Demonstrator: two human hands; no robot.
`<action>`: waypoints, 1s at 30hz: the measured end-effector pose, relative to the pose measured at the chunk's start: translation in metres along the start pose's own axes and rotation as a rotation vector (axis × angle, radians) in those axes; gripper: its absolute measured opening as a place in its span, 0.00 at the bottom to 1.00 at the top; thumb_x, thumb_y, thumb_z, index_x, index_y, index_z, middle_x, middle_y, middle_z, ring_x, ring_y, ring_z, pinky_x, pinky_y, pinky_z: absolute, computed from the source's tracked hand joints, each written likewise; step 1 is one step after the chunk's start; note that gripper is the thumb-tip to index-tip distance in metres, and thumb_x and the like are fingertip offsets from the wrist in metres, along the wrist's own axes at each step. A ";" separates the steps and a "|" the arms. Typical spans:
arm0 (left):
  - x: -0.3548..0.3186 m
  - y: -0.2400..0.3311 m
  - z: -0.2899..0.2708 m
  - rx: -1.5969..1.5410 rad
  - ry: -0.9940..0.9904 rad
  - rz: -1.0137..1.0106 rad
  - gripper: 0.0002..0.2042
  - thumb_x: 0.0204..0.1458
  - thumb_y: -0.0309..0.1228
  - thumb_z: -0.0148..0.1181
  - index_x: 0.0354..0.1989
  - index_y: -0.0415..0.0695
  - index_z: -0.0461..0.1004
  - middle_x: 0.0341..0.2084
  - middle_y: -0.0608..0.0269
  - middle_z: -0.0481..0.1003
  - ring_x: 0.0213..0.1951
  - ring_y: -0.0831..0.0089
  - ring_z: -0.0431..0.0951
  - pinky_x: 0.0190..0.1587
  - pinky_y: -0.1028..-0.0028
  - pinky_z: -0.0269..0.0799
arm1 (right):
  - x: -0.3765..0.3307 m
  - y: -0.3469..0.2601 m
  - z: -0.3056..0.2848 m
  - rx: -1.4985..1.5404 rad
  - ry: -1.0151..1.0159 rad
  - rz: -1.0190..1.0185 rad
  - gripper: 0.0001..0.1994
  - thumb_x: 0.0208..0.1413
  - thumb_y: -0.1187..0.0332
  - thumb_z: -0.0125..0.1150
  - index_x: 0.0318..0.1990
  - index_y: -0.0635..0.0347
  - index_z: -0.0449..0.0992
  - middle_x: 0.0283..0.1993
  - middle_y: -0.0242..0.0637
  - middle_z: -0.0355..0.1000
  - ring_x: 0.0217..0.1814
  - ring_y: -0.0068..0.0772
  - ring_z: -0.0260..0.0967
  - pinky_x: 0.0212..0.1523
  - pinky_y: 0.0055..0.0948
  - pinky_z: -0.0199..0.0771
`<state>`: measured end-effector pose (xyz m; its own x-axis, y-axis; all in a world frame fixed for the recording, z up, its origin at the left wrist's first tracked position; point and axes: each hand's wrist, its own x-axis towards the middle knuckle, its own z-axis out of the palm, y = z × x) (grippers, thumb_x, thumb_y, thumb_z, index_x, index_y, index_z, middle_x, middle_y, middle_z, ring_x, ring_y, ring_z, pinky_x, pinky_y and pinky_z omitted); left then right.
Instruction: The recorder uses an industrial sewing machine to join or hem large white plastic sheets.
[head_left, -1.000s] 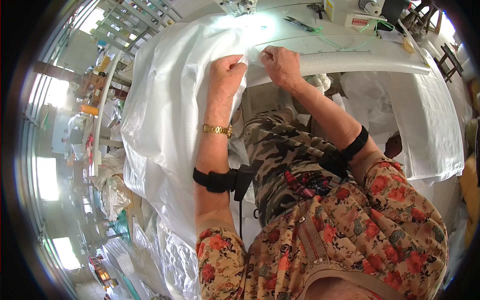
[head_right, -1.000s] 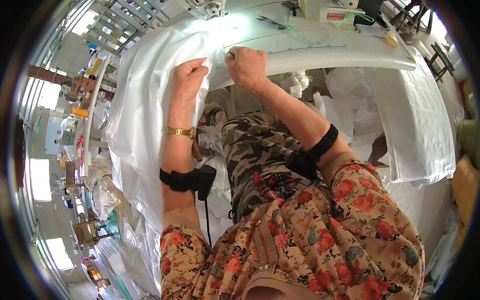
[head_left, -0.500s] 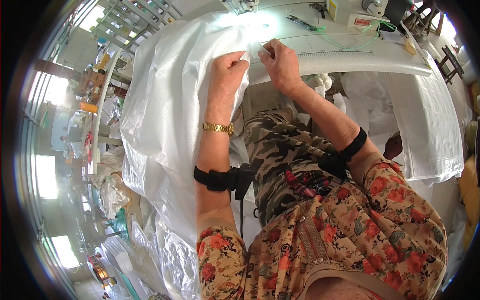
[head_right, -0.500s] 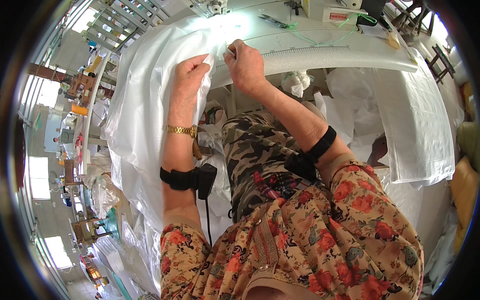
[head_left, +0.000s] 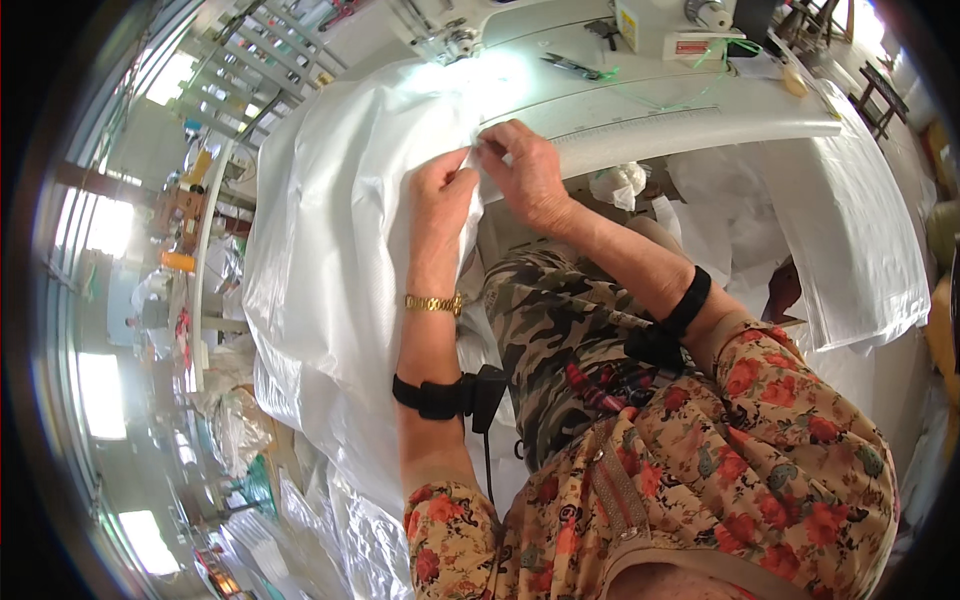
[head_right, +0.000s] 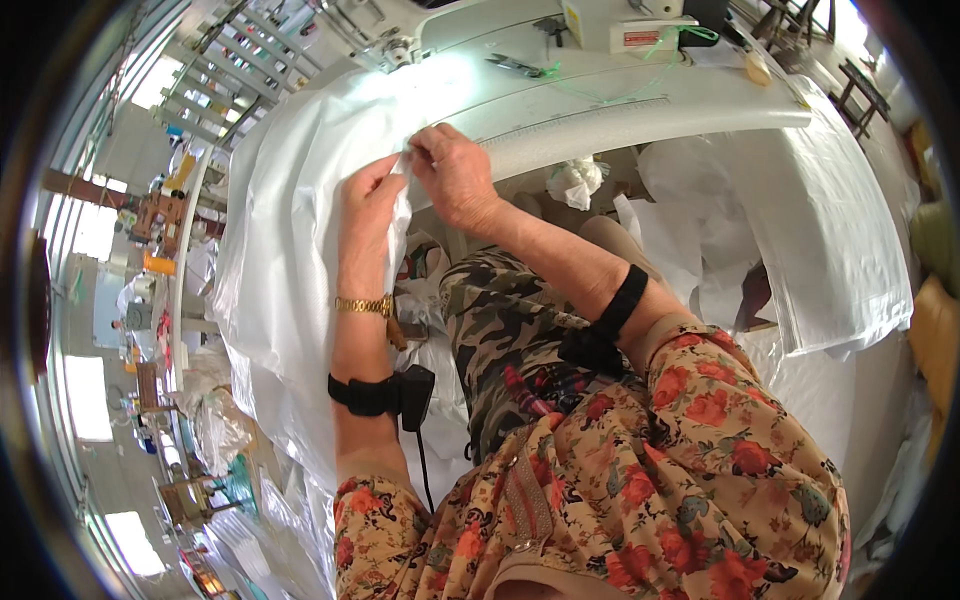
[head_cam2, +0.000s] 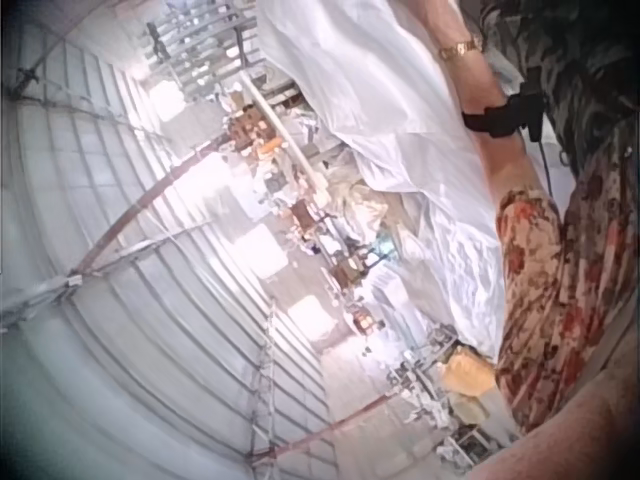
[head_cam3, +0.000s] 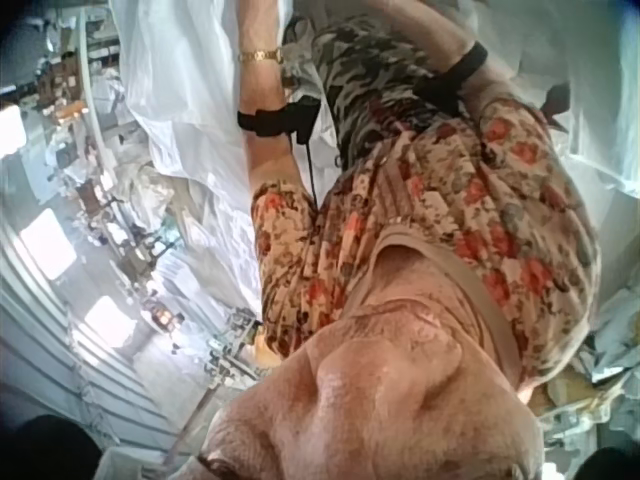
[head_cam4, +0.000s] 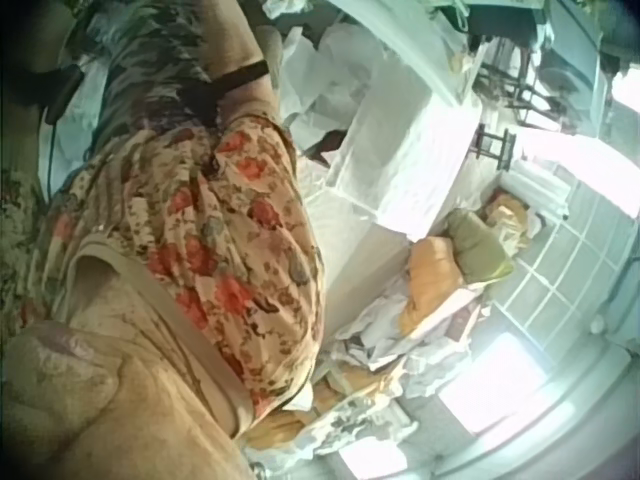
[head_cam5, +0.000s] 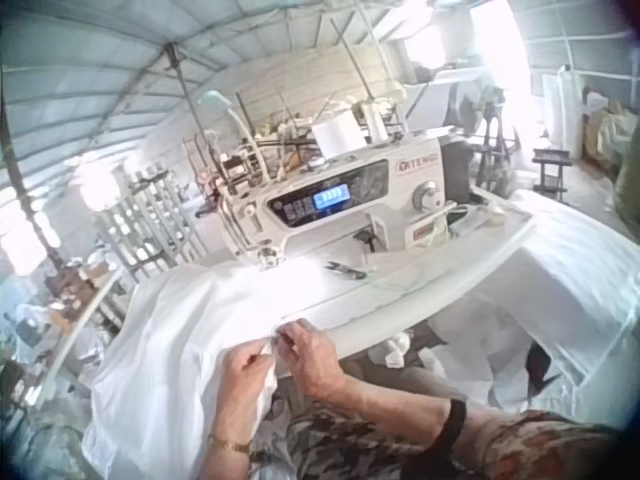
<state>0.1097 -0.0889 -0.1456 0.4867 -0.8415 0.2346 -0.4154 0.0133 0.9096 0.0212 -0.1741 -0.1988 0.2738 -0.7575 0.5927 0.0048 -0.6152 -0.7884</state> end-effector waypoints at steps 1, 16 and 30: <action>0.001 -0.002 0.000 0.028 0.010 -0.009 0.06 0.47 0.22 0.52 0.27 0.29 0.69 0.16 0.75 0.58 0.21 0.86 0.55 0.21 0.77 0.51 | 0.000 -0.001 0.000 -0.008 -0.006 -0.025 0.07 0.51 0.72 0.60 0.37 0.61 0.76 0.34 0.42 0.72 0.34 0.45 0.72 0.36 0.37 0.72; 0.026 -0.018 0.000 -0.329 0.169 -0.253 0.11 0.53 0.30 0.59 0.29 0.32 0.74 0.22 0.68 0.70 0.26 0.82 0.65 0.30 0.79 0.61 | -0.010 0.005 -0.010 -0.128 -0.161 -0.445 0.15 0.45 0.76 0.60 0.44 0.63 0.74 0.42 0.43 0.70 0.42 0.45 0.70 0.43 0.37 0.72; 0.027 -0.004 0.006 0.696 -0.095 0.058 0.09 0.47 0.28 0.61 0.25 0.33 0.76 0.17 0.56 0.75 0.20 0.75 0.72 0.25 0.72 0.67 | -0.051 -0.019 0.044 -0.199 -0.733 -0.568 0.12 0.43 0.66 0.58 0.36 0.59 0.73 0.40 0.42 0.73 0.48 0.46 0.69 0.55 0.44 0.62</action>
<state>0.1198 -0.1151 -0.1448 0.3934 -0.8936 0.2161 -0.8489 -0.2628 0.4586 0.0496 -0.1147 -0.2213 0.8171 -0.0488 0.5744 0.1775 -0.9267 -0.3312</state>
